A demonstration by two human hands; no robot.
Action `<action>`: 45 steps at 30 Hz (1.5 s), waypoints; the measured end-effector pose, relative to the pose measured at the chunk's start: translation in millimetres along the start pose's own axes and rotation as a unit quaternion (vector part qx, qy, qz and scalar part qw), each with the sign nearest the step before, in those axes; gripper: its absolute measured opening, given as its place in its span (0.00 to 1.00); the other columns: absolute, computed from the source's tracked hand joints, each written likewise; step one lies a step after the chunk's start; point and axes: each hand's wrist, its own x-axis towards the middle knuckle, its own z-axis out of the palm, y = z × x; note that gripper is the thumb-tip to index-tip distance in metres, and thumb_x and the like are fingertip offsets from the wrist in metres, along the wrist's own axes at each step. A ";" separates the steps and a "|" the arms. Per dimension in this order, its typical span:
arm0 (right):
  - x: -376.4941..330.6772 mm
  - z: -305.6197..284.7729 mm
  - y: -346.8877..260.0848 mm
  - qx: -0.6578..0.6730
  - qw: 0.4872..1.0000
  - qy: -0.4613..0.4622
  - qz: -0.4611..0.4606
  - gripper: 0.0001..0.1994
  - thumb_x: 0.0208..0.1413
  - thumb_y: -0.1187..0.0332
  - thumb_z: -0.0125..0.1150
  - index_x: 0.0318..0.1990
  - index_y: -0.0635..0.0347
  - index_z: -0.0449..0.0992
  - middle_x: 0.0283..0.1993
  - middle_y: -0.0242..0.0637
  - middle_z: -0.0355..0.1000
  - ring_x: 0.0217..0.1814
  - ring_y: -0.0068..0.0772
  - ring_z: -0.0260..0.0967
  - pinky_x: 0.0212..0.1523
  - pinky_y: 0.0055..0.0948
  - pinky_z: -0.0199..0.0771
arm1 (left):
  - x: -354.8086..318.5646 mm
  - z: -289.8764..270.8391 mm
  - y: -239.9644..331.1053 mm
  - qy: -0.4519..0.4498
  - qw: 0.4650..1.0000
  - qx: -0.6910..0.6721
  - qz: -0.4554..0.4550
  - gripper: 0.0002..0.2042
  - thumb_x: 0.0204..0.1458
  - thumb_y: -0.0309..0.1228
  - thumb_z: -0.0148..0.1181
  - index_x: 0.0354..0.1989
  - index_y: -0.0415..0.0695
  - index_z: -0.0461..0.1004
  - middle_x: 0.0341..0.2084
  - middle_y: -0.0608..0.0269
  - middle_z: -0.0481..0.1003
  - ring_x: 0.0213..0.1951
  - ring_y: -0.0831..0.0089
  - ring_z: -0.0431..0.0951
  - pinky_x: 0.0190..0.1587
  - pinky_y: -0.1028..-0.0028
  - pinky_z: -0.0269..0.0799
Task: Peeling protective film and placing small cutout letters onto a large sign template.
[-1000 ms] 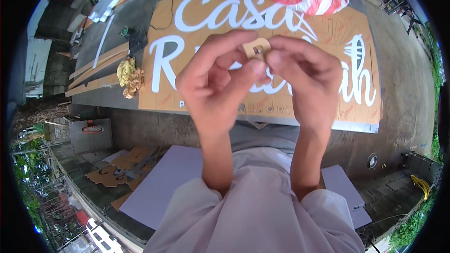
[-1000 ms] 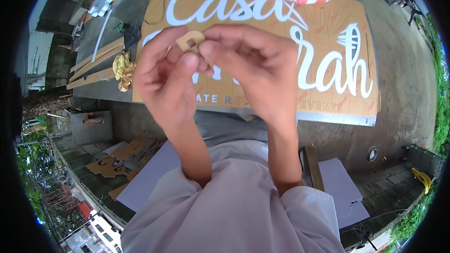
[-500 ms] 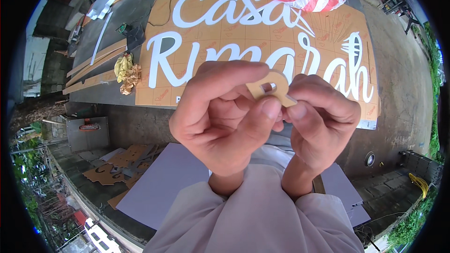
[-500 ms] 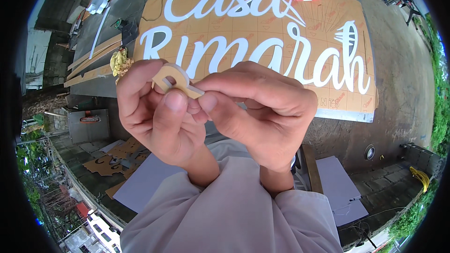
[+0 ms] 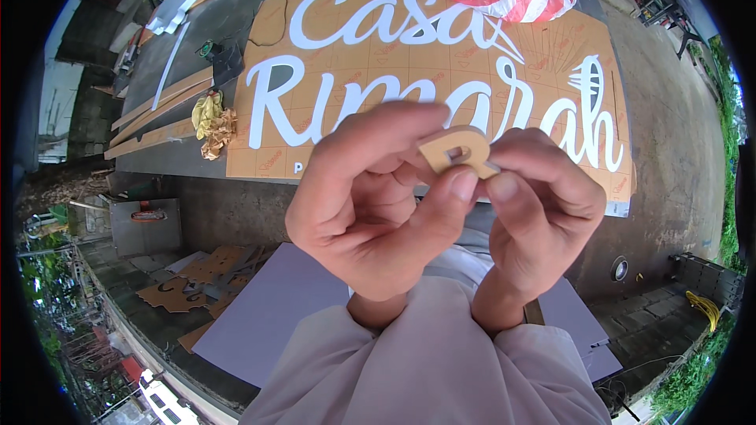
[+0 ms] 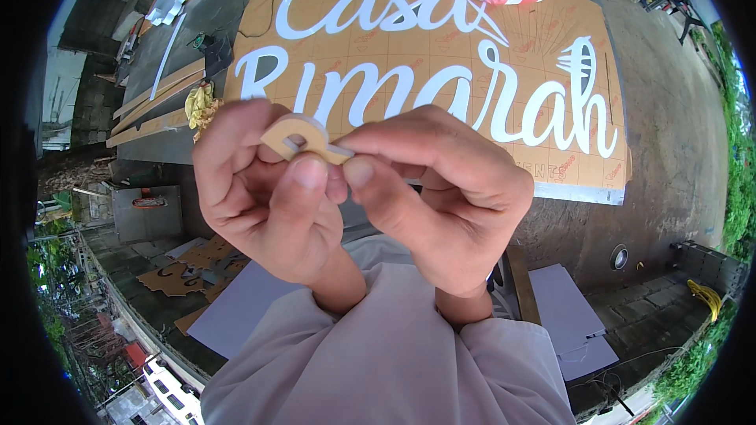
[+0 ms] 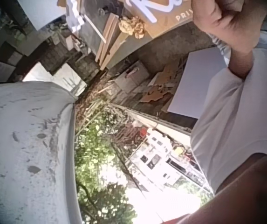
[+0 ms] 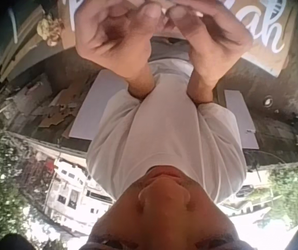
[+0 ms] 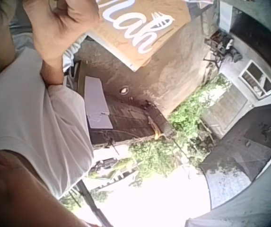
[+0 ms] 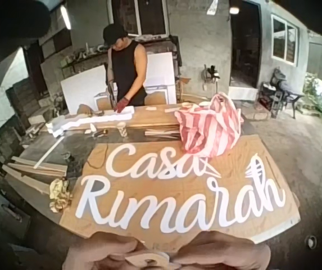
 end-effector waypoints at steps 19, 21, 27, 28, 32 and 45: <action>-4.4 -1.9 -10.0 -0.080 0.993 0.050 -0.075 0.08 0.40 0.77 0.55 0.30 0.74 0.72 0.30 0.43 0.67 0.31 0.28 0.62 0.33 0.21 0.61 | -5.4 3.5 3.3 -0.108 0.979 0.133 0.106 0.13 0.36 0.14 0.59 0.33 0.30 0.69 0.29 0.45 0.70 0.27 0.73 0.72 0.28 0.84 0.68; -7.0 -0.7 -11.1 -0.073 0.994 0.056 -0.066 0.09 0.40 0.76 0.55 0.30 0.74 0.72 0.30 0.43 0.67 0.31 0.27 0.62 0.33 0.21 0.61 | -8.1 5.0 4.1 -0.102 0.979 0.139 0.106 0.13 0.35 0.14 0.60 0.33 0.31 0.69 0.29 0.46 0.70 0.27 0.73 0.72 0.28 0.84 0.68; -12.0 -1.0 -10.4 -0.049 0.996 0.049 -0.048 0.10 0.39 0.74 0.53 0.30 0.73 0.71 0.30 0.42 0.66 0.32 0.28 0.59 0.35 0.22 0.59 | -13.7 6.9 9.0 -0.091 0.980 0.154 0.093 0.13 0.35 0.15 0.60 0.32 0.32 0.69 0.29 0.46 0.70 0.26 0.75 0.72 0.26 0.85 0.67; -13.2 -0.6 -10.0 -0.036 0.998 0.047 -0.034 0.10 0.39 0.75 0.53 0.31 0.72 0.71 0.30 0.41 0.65 0.32 0.28 0.59 0.35 0.22 0.59 | -14.8 6.4 8.4 -0.087 0.980 0.153 0.096 0.13 0.35 0.16 0.60 0.32 0.32 0.68 0.30 0.46 0.70 0.25 0.76 0.71 0.26 0.85 0.67; -14.7 1.8 -8.0 -0.033 0.998 0.042 -0.029 0.10 0.39 0.75 0.52 0.31 0.72 0.71 0.30 0.40 0.65 0.32 0.27 0.58 0.35 0.22 0.58 | -19.2 18.2 9.6 0.024 0.992 0.105 0.063 0.18 0.23 0.08 0.56 0.30 0.32 0.73 0.23 0.52 0.73 0.21 0.76 0.71 0.22 0.84 0.63; -16.1 6.2 -8.8 -0.040 0.997 0.063 -0.006 0.11 0.41 0.70 0.51 0.30 0.70 0.70 0.28 0.40 0.64 0.32 0.28 0.57 0.35 0.24 0.57 | -17.2 12.4 2.8 -0.033 0.986 0.121 0.109 0.14 0.30 0.13 0.58 0.30 0.33 0.70 0.25 0.50 0.71 0.21 0.76 0.69 0.23 0.83 0.63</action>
